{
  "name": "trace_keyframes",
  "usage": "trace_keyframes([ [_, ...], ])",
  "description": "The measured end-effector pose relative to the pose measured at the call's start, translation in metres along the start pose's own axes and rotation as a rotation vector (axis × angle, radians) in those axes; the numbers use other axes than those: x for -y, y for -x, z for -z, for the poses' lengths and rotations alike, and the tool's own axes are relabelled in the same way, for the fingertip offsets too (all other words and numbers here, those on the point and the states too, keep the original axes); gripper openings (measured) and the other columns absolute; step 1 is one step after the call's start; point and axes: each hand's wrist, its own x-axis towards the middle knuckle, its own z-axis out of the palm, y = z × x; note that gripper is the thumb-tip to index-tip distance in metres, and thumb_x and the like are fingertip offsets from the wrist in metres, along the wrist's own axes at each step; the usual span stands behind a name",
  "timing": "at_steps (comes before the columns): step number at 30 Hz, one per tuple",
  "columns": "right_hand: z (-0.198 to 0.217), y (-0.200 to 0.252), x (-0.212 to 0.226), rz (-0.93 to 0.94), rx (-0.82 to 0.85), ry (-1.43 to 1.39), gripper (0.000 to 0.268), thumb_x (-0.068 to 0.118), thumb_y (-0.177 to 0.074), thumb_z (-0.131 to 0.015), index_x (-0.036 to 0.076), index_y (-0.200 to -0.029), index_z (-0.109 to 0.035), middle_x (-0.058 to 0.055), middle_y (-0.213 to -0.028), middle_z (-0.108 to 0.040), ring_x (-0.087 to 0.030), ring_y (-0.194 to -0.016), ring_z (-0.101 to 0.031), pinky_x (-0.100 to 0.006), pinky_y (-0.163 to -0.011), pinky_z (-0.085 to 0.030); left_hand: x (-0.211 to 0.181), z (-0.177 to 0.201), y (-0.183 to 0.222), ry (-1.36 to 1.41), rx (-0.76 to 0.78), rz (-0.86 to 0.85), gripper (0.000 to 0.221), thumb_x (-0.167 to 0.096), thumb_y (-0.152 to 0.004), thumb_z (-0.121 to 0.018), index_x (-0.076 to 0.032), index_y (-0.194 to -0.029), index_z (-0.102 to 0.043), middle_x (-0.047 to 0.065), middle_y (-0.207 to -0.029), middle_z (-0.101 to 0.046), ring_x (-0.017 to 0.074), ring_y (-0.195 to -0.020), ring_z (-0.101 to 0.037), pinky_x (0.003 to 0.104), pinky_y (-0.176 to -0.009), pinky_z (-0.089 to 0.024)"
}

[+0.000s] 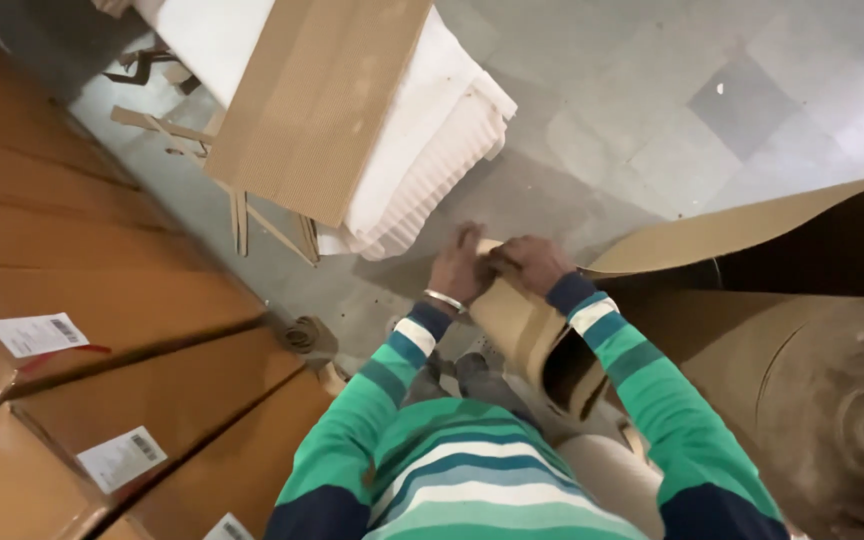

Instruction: The person pulls corrugated cardboard from a large roll on the floor, cuts a length using a small knife, then folds and creases the cut sheet and stacks the folded cardboard pieces with other flat sheets. They repeat the folding and stacking with several sheets.

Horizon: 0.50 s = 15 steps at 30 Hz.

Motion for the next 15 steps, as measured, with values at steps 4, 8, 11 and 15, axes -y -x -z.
trace_keyframes([
  [4, -0.046, -0.014, -0.005, 0.383, -0.017, 0.175, 0.025, 0.028, -0.076, -0.071, 0.011, -0.095, -0.07, -0.009, -0.101, -0.071, -0.036, -0.096, -0.068, -0.046, -0.08, -0.055, 0.077, -0.057, 0.039, -0.11, 0.351, 0.113, 0.029, -0.014, -0.084, -0.069, -0.011, -0.112, -0.065, 0.016, -0.099, -0.073, 0.04, -0.101, -0.068, 0.051, -0.086, -0.055],
  [8, -0.039, -0.011, 0.053, 0.373, -0.058, 0.059, 0.027, 0.021, -0.08, -0.07, 0.01, -0.104, -0.067, -0.009, -0.106, -0.069, -0.034, -0.097, -0.067, -0.045, -0.082, -0.056, 0.078, -0.025, 0.046, -0.094, 0.225, 0.204, 0.053, -0.017, -0.087, -0.065, -0.004, -0.136, -0.05, 0.02, -0.096, -0.071, 0.0417, -0.09, -0.069, 0.052, -0.079, -0.054],
  [11, -0.031, -0.007, 0.093, 0.132, -0.128, 0.004, 0.027, 0.012, -0.086, -0.068, 0.014, -0.112, -0.068, -0.007, -0.112, -0.07, -0.032, -0.099, -0.066, -0.044, -0.083, -0.055, 0.103, -0.021, 0.052, -0.13, 0.224, 0.274, 0.057, -0.014, -0.09, -0.059, -0.003, -0.146, -0.052, 0.022, -0.09, -0.071, 0.0438, -0.079, -0.069, 0.054, -0.071, -0.054],
  [15, -0.028, 0.0, 0.118, 0.034, -0.27, 0.278, 0.048, 0.006, -0.065, -0.07, 0.015, -0.112, -0.066, -0.006, -0.11, -0.069, -0.03, -0.104, -0.068, -0.046, -0.084, -0.054, 0.13, -0.012, 0.073, -0.127, 0.094, 0.142, 0.03, -0.009, -0.092, -0.056, -0.015, -0.114, -0.075, 0.017, -0.097, -0.075, 0.0407, -0.088, -0.072, 0.051, -0.078, -0.057],
])
